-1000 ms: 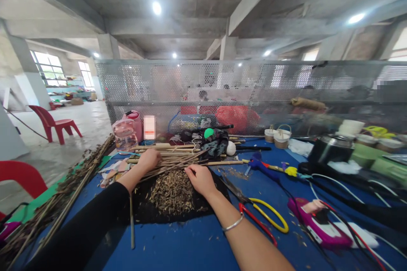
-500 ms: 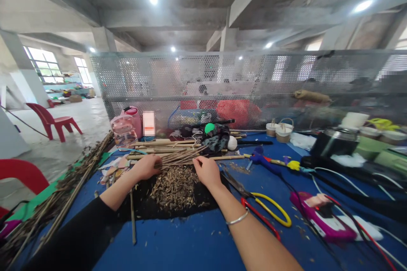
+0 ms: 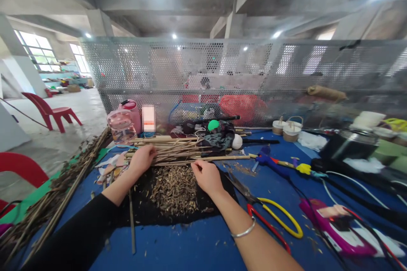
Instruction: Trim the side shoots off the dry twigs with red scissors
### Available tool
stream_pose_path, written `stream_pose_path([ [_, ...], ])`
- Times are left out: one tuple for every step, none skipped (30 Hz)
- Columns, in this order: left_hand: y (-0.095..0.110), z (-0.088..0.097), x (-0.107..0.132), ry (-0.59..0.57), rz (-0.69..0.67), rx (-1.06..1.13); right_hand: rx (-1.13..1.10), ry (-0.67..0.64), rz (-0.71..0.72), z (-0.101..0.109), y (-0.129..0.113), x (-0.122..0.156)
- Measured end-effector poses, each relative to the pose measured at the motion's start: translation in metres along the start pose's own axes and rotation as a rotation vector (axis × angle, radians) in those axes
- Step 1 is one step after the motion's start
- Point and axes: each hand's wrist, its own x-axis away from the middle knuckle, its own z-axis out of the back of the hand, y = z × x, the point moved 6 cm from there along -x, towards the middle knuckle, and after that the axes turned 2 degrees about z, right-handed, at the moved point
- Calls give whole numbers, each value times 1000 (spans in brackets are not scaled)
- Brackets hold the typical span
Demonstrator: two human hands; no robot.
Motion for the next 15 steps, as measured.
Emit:
stream_pose_path([
  [-1,0,0,3,1,3,16,-14,5,-1,0,-1],
  [-1,-1,0,2,-3,8,40,-26,15,-2,1,-2],
  [-1,-2,0,0,-9,12,73,-37,29,-3,0,-3],
  [-1,-2,0,-5,-13,17,112,-47,48,-4,0,-5],
  [-1,-3,0,-9,-15,22,155,-59,69,-6,-1,-7],
  [-1,-4,0,-11,-15,26,197,-75,86,-8,-2,-9],
  [-1,-5,0,-9,-18,32,236,-96,98,-11,-3,-11],
  [-2,-5,0,-1,-22,38,268,-119,104,-15,-4,-12],
  [-2,-5,0,14,-32,45,291,-142,103,-18,-4,-14],
  [-1,-5,1,35,-47,55,306,-161,98,-22,-4,-15],
  [-1,-5,1,54,-65,69,315,-177,90,-24,-4,-15],
  [0,-5,2,62,-88,85,321,-185,81,-25,-3,-15],
  [1,-6,2,56,-109,102,325,-188,75,-25,-3,-15],
  [2,-8,3,37,-128,117,328,-185,71,-25,-3,-15],
  [3,-10,3,6,-143,130,333,-176,74,-23,-3,-15],
])
